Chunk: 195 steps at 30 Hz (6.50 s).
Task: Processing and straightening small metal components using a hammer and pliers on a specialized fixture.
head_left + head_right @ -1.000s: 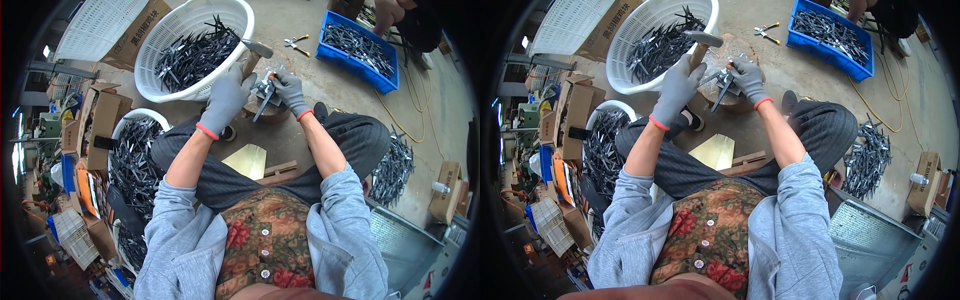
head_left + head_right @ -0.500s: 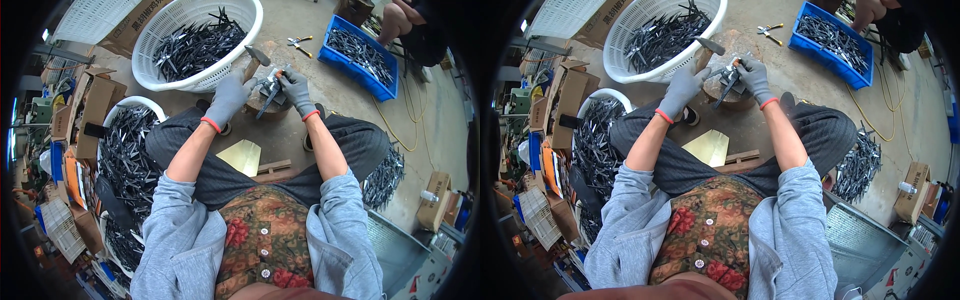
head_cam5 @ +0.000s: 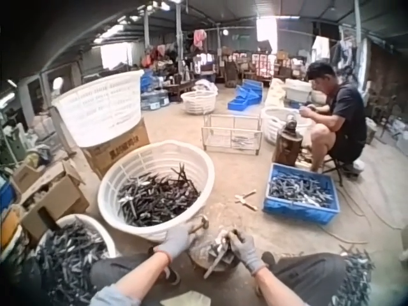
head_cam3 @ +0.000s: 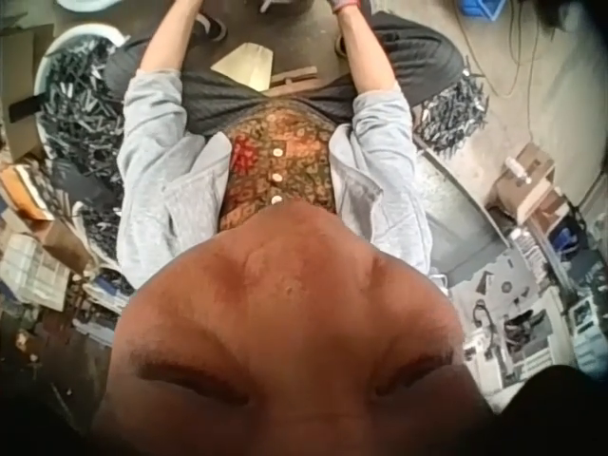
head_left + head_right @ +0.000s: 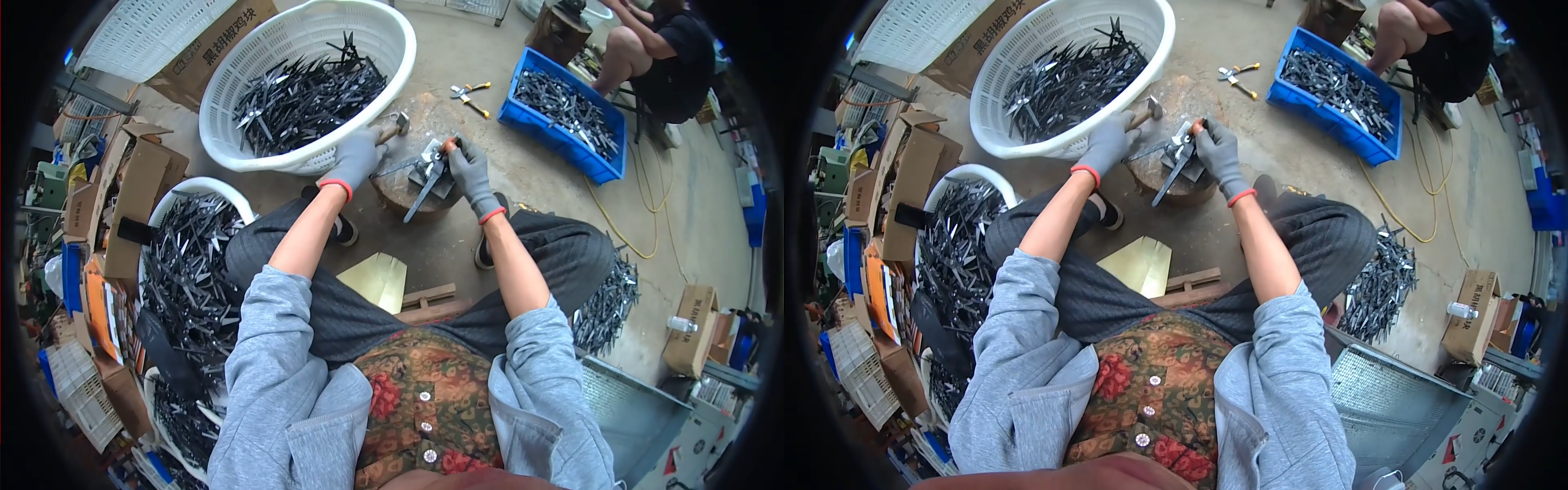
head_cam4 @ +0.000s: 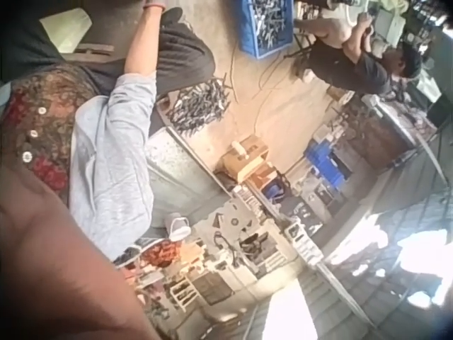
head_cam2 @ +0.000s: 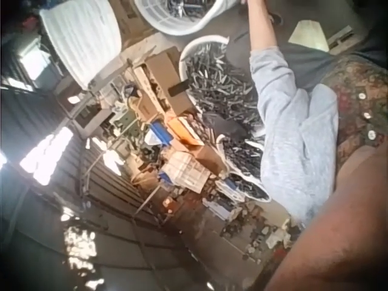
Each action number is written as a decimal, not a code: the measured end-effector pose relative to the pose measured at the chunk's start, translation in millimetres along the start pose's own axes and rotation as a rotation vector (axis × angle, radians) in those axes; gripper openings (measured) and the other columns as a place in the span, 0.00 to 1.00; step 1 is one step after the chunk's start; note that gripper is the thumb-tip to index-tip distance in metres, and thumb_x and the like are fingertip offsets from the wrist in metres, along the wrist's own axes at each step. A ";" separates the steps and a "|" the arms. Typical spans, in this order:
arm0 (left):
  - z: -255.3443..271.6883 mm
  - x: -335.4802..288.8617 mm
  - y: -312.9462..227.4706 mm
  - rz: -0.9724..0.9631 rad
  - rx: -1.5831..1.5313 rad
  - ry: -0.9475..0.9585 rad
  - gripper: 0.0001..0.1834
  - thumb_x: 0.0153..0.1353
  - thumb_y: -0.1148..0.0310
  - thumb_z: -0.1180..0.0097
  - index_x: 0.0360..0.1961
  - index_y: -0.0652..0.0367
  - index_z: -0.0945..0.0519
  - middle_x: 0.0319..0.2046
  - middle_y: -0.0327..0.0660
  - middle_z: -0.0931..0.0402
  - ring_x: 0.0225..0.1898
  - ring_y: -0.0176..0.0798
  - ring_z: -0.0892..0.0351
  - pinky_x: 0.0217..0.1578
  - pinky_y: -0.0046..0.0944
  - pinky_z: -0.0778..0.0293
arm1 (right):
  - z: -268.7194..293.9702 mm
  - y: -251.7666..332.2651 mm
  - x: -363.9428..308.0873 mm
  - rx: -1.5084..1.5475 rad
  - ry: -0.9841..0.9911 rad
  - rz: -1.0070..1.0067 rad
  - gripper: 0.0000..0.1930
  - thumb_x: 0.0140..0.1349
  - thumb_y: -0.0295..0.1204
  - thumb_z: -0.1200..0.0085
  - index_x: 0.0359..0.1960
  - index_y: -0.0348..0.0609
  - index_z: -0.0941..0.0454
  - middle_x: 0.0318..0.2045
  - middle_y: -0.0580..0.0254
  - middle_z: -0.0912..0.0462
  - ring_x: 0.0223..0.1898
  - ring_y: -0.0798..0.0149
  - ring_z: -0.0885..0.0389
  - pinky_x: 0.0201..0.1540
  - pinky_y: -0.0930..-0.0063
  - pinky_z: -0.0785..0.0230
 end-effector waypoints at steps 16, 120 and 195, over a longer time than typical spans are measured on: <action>5.9 16.4 -53.5 -0.155 -0.067 -0.042 0.19 0.58 0.52 0.47 0.38 0.58 0.21 0.36 0.53 0.22 0.41 0.52 0.22 0.43 0.45 0.28 | -3.1 11.1 -9.9 -0.264 -0.003 0.043 0.08 0.60 0.31 0.51 0.31 0.40 0.24 0.23 0.58 0.23 0.26 0.68 0.25 0.32 0.75 0.33; -19.8 26.3 -172.4 -0.144 -1.028 0.696 0.28 0.69 0.56 0.65 0.63 0.64 0.42 0.59 0.53 0.38 0.58 0.49 0.35 0.56 0.44 0.37 | 278.1 45.0 -64.8 0.398 -0.723 -0.130 0.10 0.60 0.34 0.48 0.32 0.40 0.22 0.28 0.67 0.21 0.22 0.75 0.26 0.21 0.80 0.34; 12.6 -46.0 -115.8 -0.431 -0.194 -0.076 0.17 0.54 0.71 0.44 0.46 0.60 0.24 0.41 0.51 0.24 0.43 0.54 0.25 0.45 0.46 0.31 | 274.6 -3.8 -219.3 0.054 -0.959 -0.539 0.12 0.65 0.33 0.53 0.39 0.38 0.22 0.22 0.71 0.24 0.17 0.80 0.35 0.17 0.86 0.44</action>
Point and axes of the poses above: each hand's wrist, its own x-axis towards the middle knuckle, its own z-axis out of the back of the hand, y = z × x, the point moved 4 cm from there along x, towards the middle knuckle
